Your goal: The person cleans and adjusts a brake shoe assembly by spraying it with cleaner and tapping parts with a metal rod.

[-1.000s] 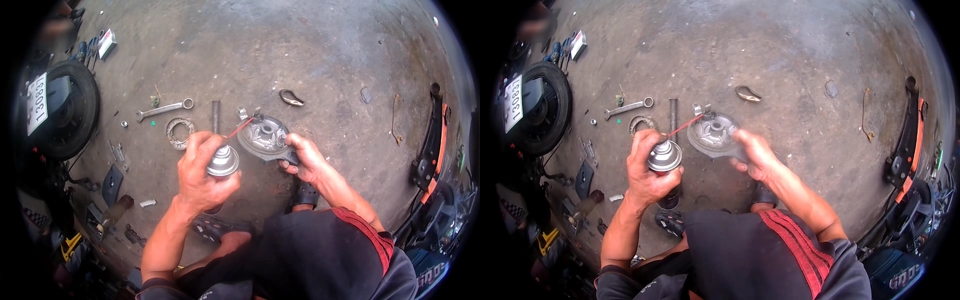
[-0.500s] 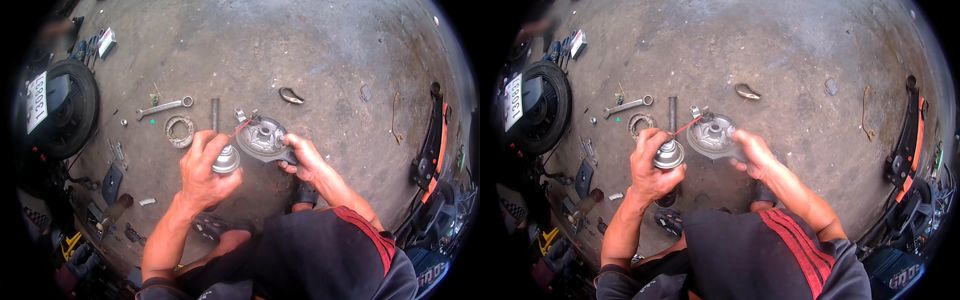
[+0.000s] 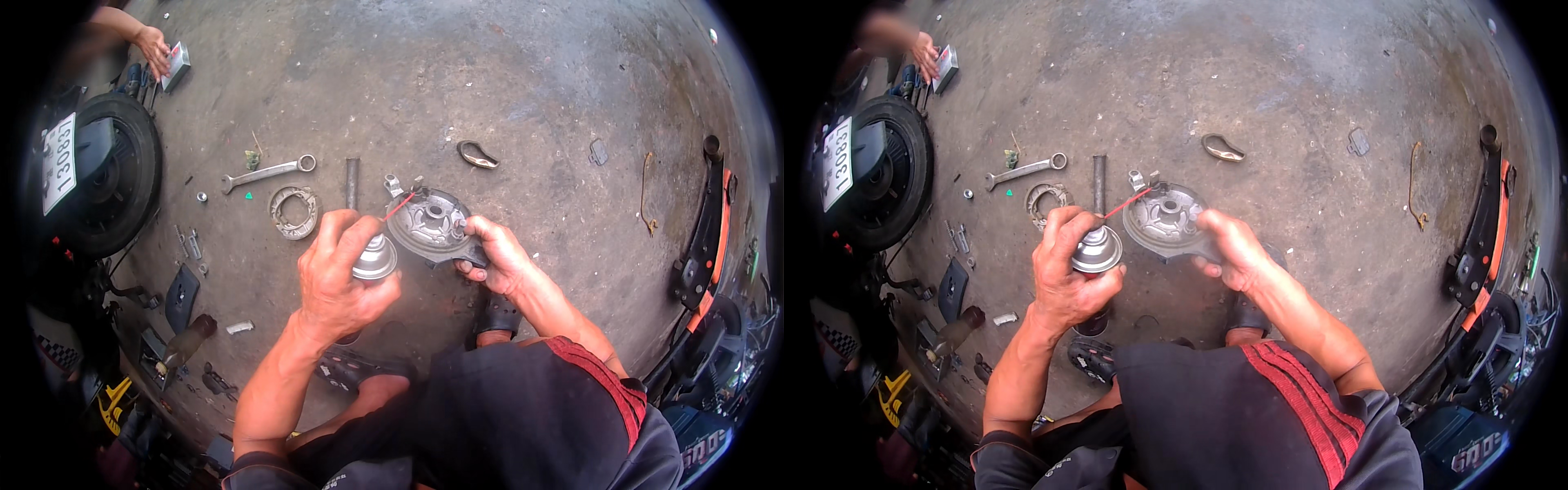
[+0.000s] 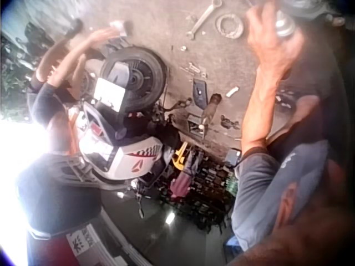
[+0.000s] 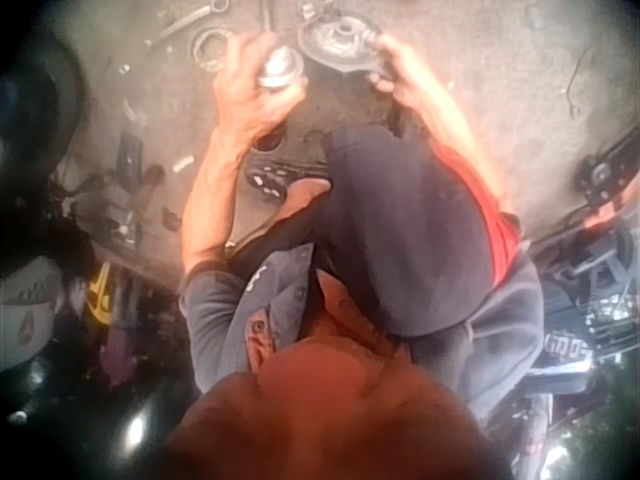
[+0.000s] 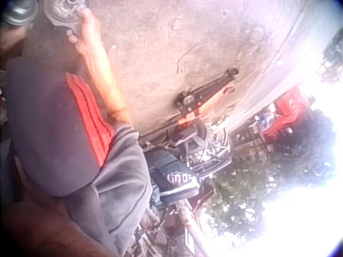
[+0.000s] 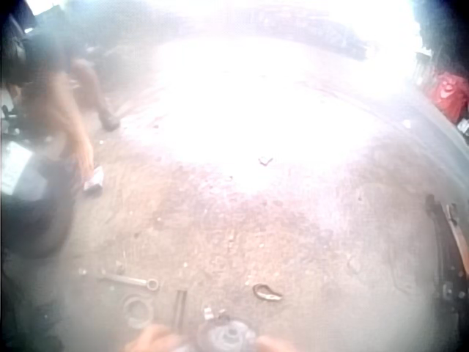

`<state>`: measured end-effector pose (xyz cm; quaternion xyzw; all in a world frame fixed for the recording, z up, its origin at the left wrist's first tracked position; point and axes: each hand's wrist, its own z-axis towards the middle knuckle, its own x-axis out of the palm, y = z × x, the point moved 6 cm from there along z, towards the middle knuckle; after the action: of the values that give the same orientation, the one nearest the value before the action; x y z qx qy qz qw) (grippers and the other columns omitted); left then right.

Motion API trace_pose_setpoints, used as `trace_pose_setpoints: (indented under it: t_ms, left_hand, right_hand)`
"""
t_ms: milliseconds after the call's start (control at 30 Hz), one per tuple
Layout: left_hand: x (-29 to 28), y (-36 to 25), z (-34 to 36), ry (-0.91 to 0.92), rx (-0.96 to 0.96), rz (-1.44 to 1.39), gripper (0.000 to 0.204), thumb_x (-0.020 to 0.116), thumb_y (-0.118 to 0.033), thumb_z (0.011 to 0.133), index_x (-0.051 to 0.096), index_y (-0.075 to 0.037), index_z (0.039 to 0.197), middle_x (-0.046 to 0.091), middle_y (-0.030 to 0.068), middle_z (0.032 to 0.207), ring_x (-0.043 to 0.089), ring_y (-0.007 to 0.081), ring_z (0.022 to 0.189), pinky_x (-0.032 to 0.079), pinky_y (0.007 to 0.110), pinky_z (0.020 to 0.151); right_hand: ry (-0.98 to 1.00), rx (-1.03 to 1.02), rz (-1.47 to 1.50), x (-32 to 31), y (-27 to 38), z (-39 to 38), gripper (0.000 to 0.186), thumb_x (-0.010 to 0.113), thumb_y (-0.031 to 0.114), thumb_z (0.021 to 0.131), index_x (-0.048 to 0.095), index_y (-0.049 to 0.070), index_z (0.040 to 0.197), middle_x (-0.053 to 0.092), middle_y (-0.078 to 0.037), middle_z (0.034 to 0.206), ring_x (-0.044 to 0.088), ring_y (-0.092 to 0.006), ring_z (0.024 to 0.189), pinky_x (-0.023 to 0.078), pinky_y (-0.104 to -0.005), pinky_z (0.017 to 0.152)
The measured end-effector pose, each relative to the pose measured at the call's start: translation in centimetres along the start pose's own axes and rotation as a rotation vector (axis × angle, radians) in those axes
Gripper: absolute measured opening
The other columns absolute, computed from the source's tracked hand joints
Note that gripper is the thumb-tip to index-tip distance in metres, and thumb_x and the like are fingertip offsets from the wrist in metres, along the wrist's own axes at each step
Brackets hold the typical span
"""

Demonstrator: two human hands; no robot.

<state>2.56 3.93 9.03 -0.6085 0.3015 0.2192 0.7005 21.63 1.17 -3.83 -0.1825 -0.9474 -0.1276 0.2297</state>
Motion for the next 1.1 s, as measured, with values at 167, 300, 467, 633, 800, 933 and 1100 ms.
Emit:
trace_pose_setpoints:
  t_ms: [167, 300, 467, 633, 800, 933, 1100]
  left_hand:
    - [0.12, 0.10, 0.09, 0.006, 0.000, -0.001, 0.050, 0.071, -0.010, 0.055, 0.059, -0.009, 0.104, 0.056, 0.0136, 0.097, 0.063, 0.0326, 0.073, 0.051, 0.040, 0.060]
    - [0.18, 0.12, 0.15, 0.001, 0.000, -0.002, 0.050, 0.071, -0.010, 0.055, 0.059, -0.008, 0.104, 0.056, 0.0136, 0.097, 0.063, 0.0324, 0.073, 0.052, 0.040, 0.059]
    - [0.25, 0.06, 0.25, -0.009, 0.010, -0.014, 0.050, 0.071, -0.010, 0.055, 0.059, -0.008, 0.103, 0.056, 0.0135, 0.097, 0.063, 0.0323, 0.072, 0.052, 0.040, 0.059]
    - [0.20, 0.09, 0.16, 0.027, 0.013, 0.005, 0.054, 0.071, -0.004, 0.054, 0.055, -0.005, 0.105, 0.055, 0.0146, 0.096, 0.062, 0.0267, 0.077, 0.052, 0.035, 0.065]
    - [0.22, 0.23, 0.13, 0.025, 0.014, 0.000, 0.054, 0.071, -0.004, 0.054, 0.055, -0.005, 0.105, 0.055, 0.0145, 0.096, 0.062, 0.0269, 0.077, 0.052, 0.035, 0.065]
    - [0.13, 0.14, 0.21, 0.021, 0.013, 0.001, 0.054, 0.071, -0.004, 0.054, 0.055, -0.005, 0.105, 0.055, 0.0143, 0.096, 0.062, 0.0268, 0.077, 0.052, 0.035, 0.065]
    - [-0.07, -0.01, 0.12, 0.017, 0.010, 0.004, 0.054, 0.071, -0.005, 0.054, 0.055, -0.005, 0.105, 0.056, 0.0142, 0.097, 0.062, 0.0266, 0.077, 0.052, 0.035, 0.065]
  right_hand:
    - [0.001, 0.009, 0.014, -0.21, 0.02, 0.08, 0.023, 0.048, 0.019, 0.087, 0.052, 0.000, 0.100, 0.060, -0.012, 0.078, 0.049, -0.0156, 0.046, 0.030, -0.0220, 0.030]
    - [0.009, 0.014, 0.021, -0.28, 0.02, 0.15, 0.023, 0.048, 0.018, 0.087, 0.052, 0.000, 0.100, 0.060, -0.012, 0.079, 0.048, -0.0154, 0.046, 0.029, -0.0219, 0.030]
    - [0.010, 0.017, 0.029, -0.31, 0.03, 0.11, 0.023, 0.048, 0.017, 0.087, 0.052, -0.001, 0.101, 0.060, -0.013, 0.080, 0.048, -0.0153, 0.046, 0.029, -0.0215, 0.030]
    - [0.020, 0.022, 0.028, -0.42, -0.02, 0.27, 0.024, 0.047, 0.017, 0.087, 0.052, -0.001, 0.101, 0.060, -0.013, 0.081, 0.048, -0.0152, 0.047, 0.029, -0.0212, 0.030]
    - [0.039, 0.020, 0.027, -0.26, 0.13, 0.19, 0.023, 0.047, 0.017, 0.087, 0.052, -0.001, 0.101, 0.061, -0.014, 0.081, 0.048, -0.0153, 0.047, 0.029, -0.0211, 0.030]
    - [0.034, 0.021, 0.027, -0.26, 0.10, 0.21, 0.024, 0.046, 0.017, 0.087, 0.051, -0.001, 0.101, 0.061, -0.014, 0.082, 0.048, -0.0152, 0.046, 0.030, -0.0212, 0.030]
    - [0.029, 0.017, 0.026, -0.24, 0.11, 0.19, 0.024, 0.047, 0.017, 0.087, 0.052, -0.001, 0.102, 0.061, -0.013, 0.081, 0.048, -0.0152, 0.046, 0.030, -0.0213, 0.030]
